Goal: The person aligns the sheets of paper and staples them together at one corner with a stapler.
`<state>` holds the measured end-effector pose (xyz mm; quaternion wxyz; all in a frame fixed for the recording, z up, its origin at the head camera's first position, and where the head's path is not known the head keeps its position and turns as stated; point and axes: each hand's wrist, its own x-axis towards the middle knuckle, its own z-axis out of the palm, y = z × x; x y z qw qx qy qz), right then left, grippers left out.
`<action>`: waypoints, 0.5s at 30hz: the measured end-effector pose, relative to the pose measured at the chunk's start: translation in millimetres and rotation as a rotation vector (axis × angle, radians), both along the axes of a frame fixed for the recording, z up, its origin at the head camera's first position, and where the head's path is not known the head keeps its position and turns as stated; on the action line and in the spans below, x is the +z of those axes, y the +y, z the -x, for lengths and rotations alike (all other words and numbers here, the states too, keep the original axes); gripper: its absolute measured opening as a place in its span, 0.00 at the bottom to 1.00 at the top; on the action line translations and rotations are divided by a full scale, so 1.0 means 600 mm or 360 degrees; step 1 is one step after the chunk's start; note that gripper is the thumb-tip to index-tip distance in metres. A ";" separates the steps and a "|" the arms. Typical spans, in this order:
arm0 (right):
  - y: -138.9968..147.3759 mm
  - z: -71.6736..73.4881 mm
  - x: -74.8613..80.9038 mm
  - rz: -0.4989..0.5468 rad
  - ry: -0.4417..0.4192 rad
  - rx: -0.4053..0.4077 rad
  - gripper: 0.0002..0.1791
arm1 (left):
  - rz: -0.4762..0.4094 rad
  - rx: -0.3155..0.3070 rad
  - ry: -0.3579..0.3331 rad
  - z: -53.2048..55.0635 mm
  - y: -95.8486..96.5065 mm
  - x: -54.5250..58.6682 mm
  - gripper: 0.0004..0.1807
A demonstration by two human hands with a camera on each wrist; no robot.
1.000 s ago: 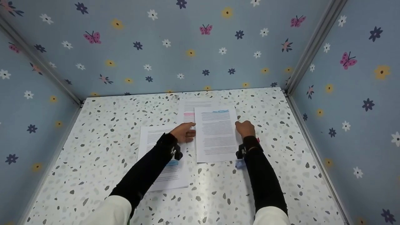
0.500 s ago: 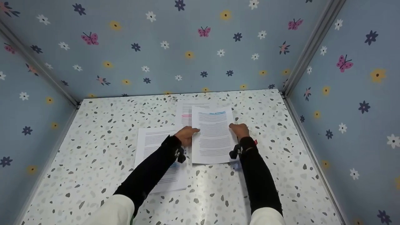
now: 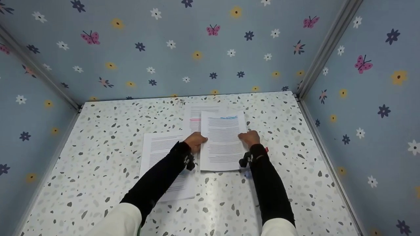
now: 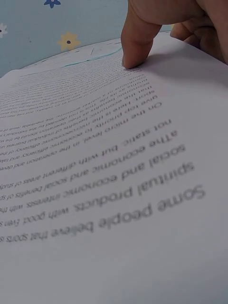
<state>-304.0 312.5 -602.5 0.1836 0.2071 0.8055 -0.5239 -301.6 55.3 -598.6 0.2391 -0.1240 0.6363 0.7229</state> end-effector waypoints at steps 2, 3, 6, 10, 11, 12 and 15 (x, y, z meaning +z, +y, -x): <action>-0.001 0.000 0.002 0.0016 0.0010 -0.0019 0.41 | -0.0036 -0.0011 0.0094 0.019 -0.003 -0.040 0.15; -0.001 0.000 0.002 0.0040 0.0014 -0.0032 0.41 | -0.0008 -0.0029 0.0096 0.027 -0.002 -0.050 0.13; -0.002 -0.002 0.007 0.0103 0.0048 -0.0065 0.41 | 0.0105 -0.0094 0.0152 0.040 -0.001 -0.071 0.10; -0.004 -0.006 0.020 0.0142 0.0086 -0.0091 0.42 | 0.0190 -0.0176 0.0204 0.016 -0.006 -0.013 0.16; -0.005 -0.007 0.024 0.0135 0.0093 -0.0095 0.42 | 0.0153 -0.0190 0.0234 0.005 -0.011 0.012 0.17; -0.006 -0.008 0.029 0.0132 0.0096 -0.0099 0.42 | 0.0114 -0.0209 0.0247 -0.002 -0.015 0.030 0.19; -0.010 -0.013 0.044 0.0147 0.0106 -0.0101 0.38 | 0.0004 -0.0255 0.0247 -0.011 -0.028 0.064 0.21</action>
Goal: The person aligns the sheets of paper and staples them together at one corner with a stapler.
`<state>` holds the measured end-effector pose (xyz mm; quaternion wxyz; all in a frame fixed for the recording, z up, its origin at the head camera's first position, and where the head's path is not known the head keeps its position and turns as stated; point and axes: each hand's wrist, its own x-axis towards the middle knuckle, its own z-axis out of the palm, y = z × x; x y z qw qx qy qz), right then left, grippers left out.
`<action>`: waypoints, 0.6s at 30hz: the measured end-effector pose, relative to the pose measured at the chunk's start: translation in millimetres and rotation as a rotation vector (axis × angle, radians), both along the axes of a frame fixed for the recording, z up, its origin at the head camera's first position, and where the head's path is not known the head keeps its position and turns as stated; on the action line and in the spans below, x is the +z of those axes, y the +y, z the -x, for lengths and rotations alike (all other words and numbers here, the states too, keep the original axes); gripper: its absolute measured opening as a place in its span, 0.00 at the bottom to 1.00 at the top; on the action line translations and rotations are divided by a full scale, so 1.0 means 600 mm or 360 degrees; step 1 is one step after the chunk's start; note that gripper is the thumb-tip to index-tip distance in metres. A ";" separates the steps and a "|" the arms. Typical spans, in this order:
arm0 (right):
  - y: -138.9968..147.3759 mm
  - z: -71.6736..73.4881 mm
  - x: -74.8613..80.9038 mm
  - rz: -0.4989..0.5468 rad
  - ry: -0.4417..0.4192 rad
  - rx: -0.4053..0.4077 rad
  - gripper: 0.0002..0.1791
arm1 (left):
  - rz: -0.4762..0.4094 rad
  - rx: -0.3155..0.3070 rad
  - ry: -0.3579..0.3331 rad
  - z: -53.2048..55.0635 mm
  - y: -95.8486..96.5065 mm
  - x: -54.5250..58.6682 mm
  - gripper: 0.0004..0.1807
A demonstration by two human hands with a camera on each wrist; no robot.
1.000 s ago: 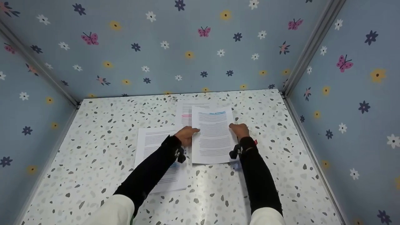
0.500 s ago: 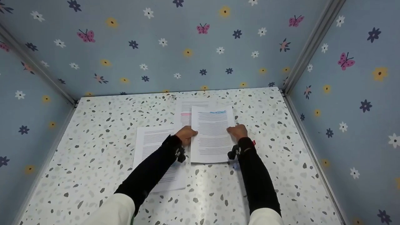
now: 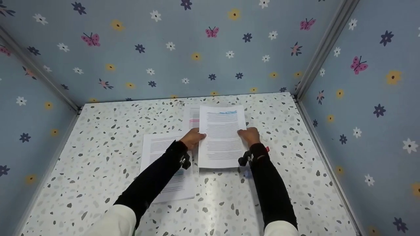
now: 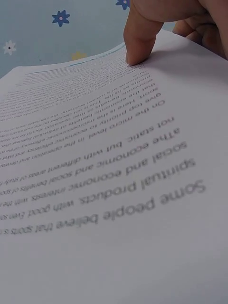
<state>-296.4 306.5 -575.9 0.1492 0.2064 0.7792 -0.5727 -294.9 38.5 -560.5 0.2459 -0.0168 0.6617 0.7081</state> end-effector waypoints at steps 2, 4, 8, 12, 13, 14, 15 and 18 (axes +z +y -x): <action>-0.003 -0.003 0.011 0.0015 0.0005 0.0007 0.33 | -0.0014 -0.0013 -0.0014 0.000 -0.006 0.008 0.22; -0.009 -0.005 0.020 0.0044 0.0009 0.0015 0.27 | -0.0015 -0.0014 -0.0027 0.001 -0.013 0.011 0.21; -0.024 -0.010 0.029 0.0079 0.0021 0.0026 0.24 | -0.0073 0.0005 -0.0059 0.000 -0.029 0.007 0.19; -0.035 -0.013 0.029 0.0058 -0.0014 0.0018 0.36 | -0.0151 0.0002 -0.0105 -0.008 -0.045 0.015 0.19; -0.038 -0.013 0.028 0.0069 -0.0026 0.0009 0.37 | -0.0163 -0.0001 -0.0108 -0.011 -0.049 0.018 0.20; -0.041 -0.013 0.027 0.0077 -0.0035 0.0006 0.38 | -0.0175 0.0000 -0.0110 -0.012 -0.052 0.019 0.20; -0.043 -0.013 0.026 0.0088 -0.0038 0.0000 0.37 | -0.0174 0.0003 -0.0112 -0.015 -0.056 0.023 0.20; -0.052 -0.013 0.024 0.0098 -0.0027 -0.0004 0.29 | -0.0176 0.0004 -0.0118 -0.018 -0.066 0.024 0.21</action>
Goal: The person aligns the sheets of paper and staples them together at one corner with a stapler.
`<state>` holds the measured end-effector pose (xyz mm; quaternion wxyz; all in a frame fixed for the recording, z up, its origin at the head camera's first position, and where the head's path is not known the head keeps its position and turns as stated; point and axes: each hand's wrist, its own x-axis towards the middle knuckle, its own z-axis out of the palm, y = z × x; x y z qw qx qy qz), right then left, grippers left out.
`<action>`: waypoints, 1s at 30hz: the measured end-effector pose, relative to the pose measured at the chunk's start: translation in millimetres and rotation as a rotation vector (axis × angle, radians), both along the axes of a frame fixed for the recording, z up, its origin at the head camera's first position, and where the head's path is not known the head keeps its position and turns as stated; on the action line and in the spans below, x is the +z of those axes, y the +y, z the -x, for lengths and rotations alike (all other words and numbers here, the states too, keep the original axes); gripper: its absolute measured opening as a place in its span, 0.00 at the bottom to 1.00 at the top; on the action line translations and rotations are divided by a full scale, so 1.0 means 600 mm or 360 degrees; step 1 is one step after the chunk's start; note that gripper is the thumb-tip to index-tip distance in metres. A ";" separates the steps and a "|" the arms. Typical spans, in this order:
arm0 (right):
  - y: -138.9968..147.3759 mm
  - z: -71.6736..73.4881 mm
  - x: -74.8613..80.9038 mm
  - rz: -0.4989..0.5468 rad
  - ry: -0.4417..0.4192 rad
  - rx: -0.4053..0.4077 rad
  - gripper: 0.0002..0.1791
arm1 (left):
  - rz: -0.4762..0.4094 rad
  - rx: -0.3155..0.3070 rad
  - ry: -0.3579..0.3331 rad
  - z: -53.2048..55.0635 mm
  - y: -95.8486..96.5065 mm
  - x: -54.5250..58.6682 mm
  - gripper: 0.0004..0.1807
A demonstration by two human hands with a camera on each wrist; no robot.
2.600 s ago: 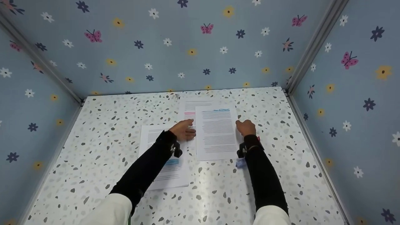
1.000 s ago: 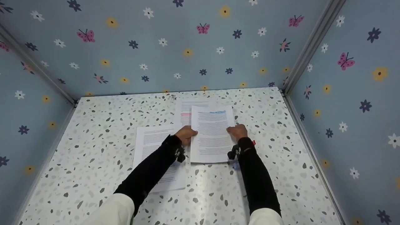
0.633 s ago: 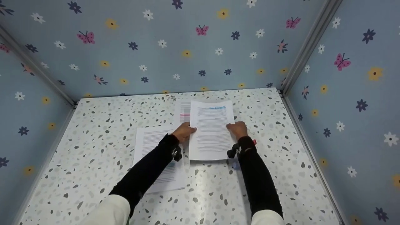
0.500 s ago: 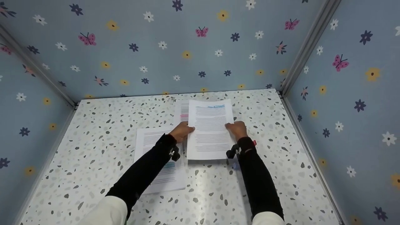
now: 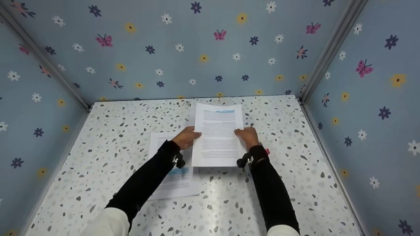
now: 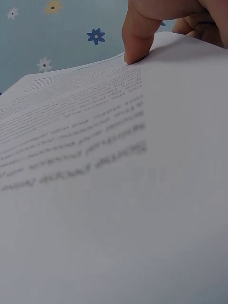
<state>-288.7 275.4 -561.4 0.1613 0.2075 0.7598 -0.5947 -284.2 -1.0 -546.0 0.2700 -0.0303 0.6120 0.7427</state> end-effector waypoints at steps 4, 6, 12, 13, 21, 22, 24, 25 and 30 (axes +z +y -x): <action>-0.004 -0.002 0.004 -0.0010 0.0024 0.0021 0.20 | -0.0047 -0.0040 -0.0032 -0.001 -0.010 0.000 0.21; -0.006 -0.004 0.008 -0.0030 0.0019 0.0028 0.19 | -0.0089 -0.0073 -0.0035 -0.005 -0.018 0.001 0.23; -0.021 -0.009 0.022 -0.0109 0.0007 0.0087 0.18 | -0.0151 -0.0118 -0.0009 -0.018 -0.049 0.008 0.24; -0.025 -0.009 0.024 -0.0100 0.0021 0.0097 0.18 | -0.0155 -0.0115 0.0001 -0.019 -0.054 0.008 0.23; -0.069 -0.013 0.037 0.0079 0.0102 0.0167 0.24 | -0.0153 -0.0061 0.0061 -0.030 -0.102 0.007 0.22; -0.075 -0.014 0.037 0.0102 0.0106 0.0186 0.24 | -0.0154 -0.0050 0.0043 -0.032 -0.110 0.007 0.21; -0.088 -0.018 0.036 0.0128 0.0117 0.0213 0.23 | -0.0154 -0.0024 0.0010 -0.037 -0.126 0.007 0.21; -0.095 -0.020 0.034 0.0144 0.0120 0.0225 0.22 | -0.0144 -0.0008 -0.0012 -0.040 -0.133 0.007 0.21; -0.124 -0.028 0.030 0.0168 0.0150 0.0308 0.19 | -0.0087 0.0057 -0.0060 -0.053 -0.165 0.006 0.22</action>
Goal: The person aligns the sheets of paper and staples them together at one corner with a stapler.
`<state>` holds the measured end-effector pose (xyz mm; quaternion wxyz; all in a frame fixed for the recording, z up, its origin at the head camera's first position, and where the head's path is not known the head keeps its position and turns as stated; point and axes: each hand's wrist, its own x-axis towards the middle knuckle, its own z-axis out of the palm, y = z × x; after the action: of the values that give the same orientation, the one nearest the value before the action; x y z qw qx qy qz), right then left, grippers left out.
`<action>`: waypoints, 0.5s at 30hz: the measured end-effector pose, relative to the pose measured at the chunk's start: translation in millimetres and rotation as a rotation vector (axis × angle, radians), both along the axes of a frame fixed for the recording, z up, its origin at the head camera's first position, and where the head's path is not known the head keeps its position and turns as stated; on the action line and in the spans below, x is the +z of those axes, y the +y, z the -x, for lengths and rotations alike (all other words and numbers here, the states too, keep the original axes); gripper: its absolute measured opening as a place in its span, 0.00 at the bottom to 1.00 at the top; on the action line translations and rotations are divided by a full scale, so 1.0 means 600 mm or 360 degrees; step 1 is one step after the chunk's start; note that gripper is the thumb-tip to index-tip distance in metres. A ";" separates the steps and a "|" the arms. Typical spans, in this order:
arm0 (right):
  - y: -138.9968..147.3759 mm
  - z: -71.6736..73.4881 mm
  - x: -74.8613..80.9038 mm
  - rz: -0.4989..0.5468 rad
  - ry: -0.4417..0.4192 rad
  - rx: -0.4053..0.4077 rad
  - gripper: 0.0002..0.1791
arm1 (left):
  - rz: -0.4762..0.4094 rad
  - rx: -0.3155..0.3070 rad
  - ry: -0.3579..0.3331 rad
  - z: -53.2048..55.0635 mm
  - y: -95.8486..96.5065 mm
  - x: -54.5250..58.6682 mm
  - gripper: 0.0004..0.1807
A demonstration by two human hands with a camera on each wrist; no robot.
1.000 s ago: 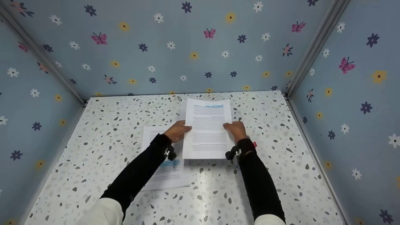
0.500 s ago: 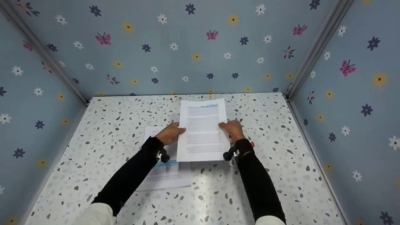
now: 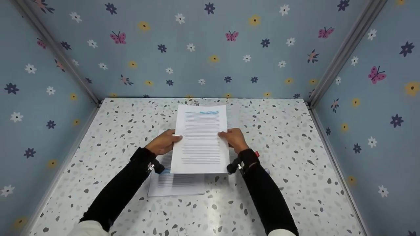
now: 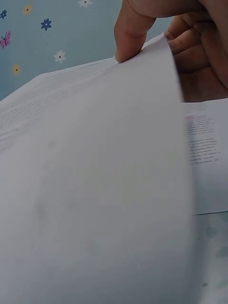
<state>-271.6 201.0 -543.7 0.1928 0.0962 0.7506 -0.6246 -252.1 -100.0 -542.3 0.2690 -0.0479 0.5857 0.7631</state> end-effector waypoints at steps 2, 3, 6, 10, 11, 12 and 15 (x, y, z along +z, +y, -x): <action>-0.009 -0.003 0.000 -0.0007 0.0011 0.0014 0.19 | -0.0002 -0.0002 0.0010 -0.004 -0.010 -0.002 0.22; -0.013 -0.004 0.001 -0.0008 0.0013 0.0023 0.18 | -0.0012 -0.0002 0.0011 -0.006 -0.015 -0.003 0.22; -0.026 -0.005 0.001 -0.0009 0.0017 0.0057 0.18 | -0.0007 -0.0004 0.0028 -0.012 -0.030 -0.009 0.22; -0.046 -0.005 0.002 -0.0016 0.0034 0.0104 0.17 | 0.0015 0.0027 0.0017 -0.018 -0.052 -0.015 0.22; -0.051 -0.005 0.003 -0.0013 0.0046 0.0115 0.17 | 0.0017 0.0043 0.0008 -0.020 -0.058 -0.016 0.22; -0.057 -0.006 0.002 -0.0016 0.0060 0.0127 0.17 | 0.0023 0.0063 0.0005 -0.021 -0.065 -0.016 0.22; -0.073 -0.009 0.000 -0.0017 0.0100 0.0164 0.16 | 0.0043 0.0113 -0.0009 -0.028 -0.083 -0.017 0.22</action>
<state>-266.2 157.1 -543.7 0.2004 0.0388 0.7636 -0.6125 -235.0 -149.8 -552.7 0.2427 -0.0746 0.5930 0.7641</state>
